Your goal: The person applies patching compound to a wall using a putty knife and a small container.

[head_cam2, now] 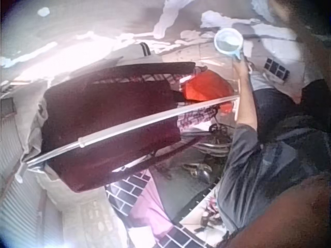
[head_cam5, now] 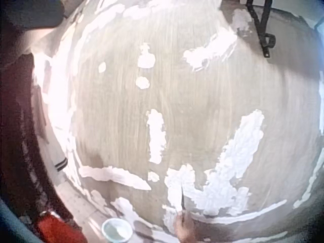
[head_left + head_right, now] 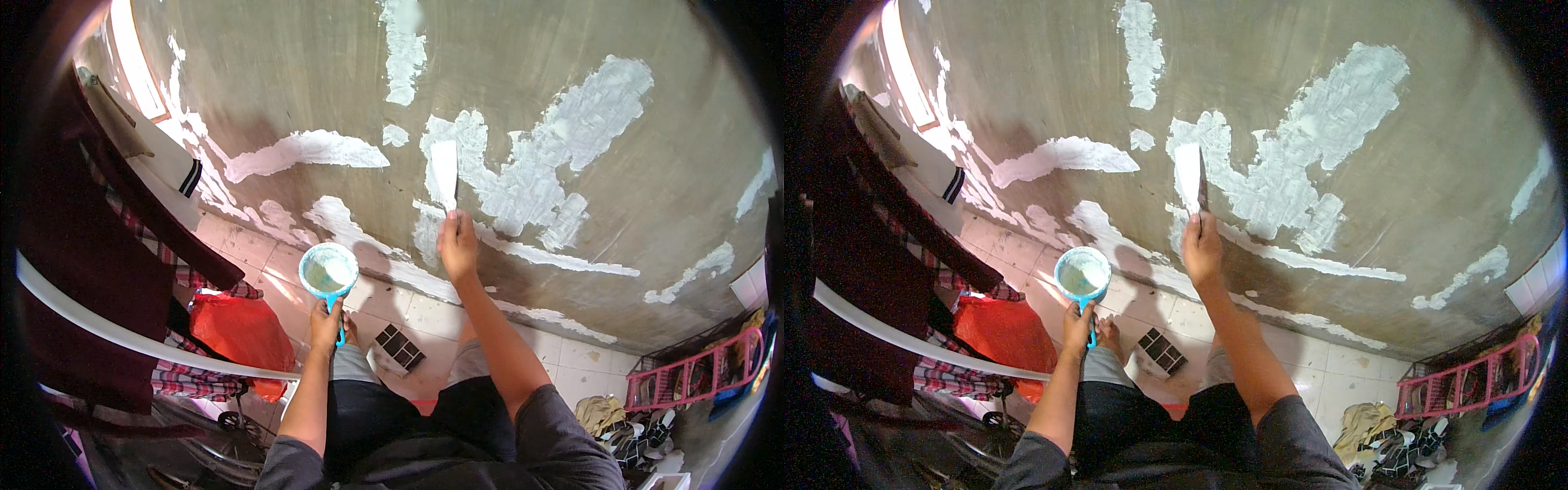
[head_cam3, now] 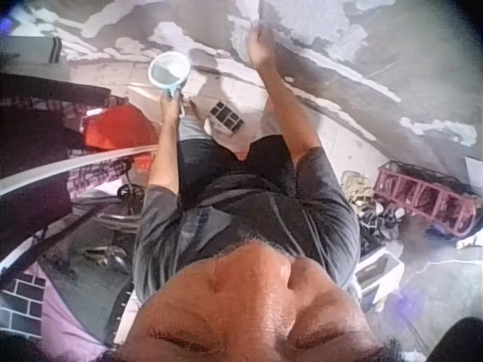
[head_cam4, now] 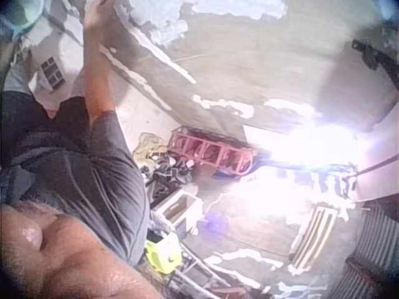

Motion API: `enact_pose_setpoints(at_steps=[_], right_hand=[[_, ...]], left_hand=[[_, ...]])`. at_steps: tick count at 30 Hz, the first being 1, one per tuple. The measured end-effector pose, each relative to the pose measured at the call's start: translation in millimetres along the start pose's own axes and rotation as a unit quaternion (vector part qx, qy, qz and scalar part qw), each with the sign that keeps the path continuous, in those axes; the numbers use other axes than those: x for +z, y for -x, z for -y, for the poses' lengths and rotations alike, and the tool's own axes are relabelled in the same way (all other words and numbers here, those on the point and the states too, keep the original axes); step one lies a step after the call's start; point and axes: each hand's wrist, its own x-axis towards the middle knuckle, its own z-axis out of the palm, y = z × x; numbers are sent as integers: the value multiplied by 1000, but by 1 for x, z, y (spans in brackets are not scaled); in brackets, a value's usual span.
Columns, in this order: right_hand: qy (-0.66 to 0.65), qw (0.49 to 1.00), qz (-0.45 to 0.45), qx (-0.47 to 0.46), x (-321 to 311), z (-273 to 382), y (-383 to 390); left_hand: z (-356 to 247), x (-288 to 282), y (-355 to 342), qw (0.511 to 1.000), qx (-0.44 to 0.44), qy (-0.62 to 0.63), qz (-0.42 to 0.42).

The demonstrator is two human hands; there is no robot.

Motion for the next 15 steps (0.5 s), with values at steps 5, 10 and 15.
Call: enact_pose_setpoints(at_steps=[5, 10, 15], right_hand=[[7, 998, -48, -47, 35, -10, -25], [42, 995, -62, -63, 50, -98, -8], [-30, 999, -42, 6, 49, -99, 12]], left_hand=[[-1, -5, 1, 1000, 1, 7, -9], [-3, -10, -1, 1000, -8, 12, -6], [-2, -11, -3, 1000, -15, 4, 1]])
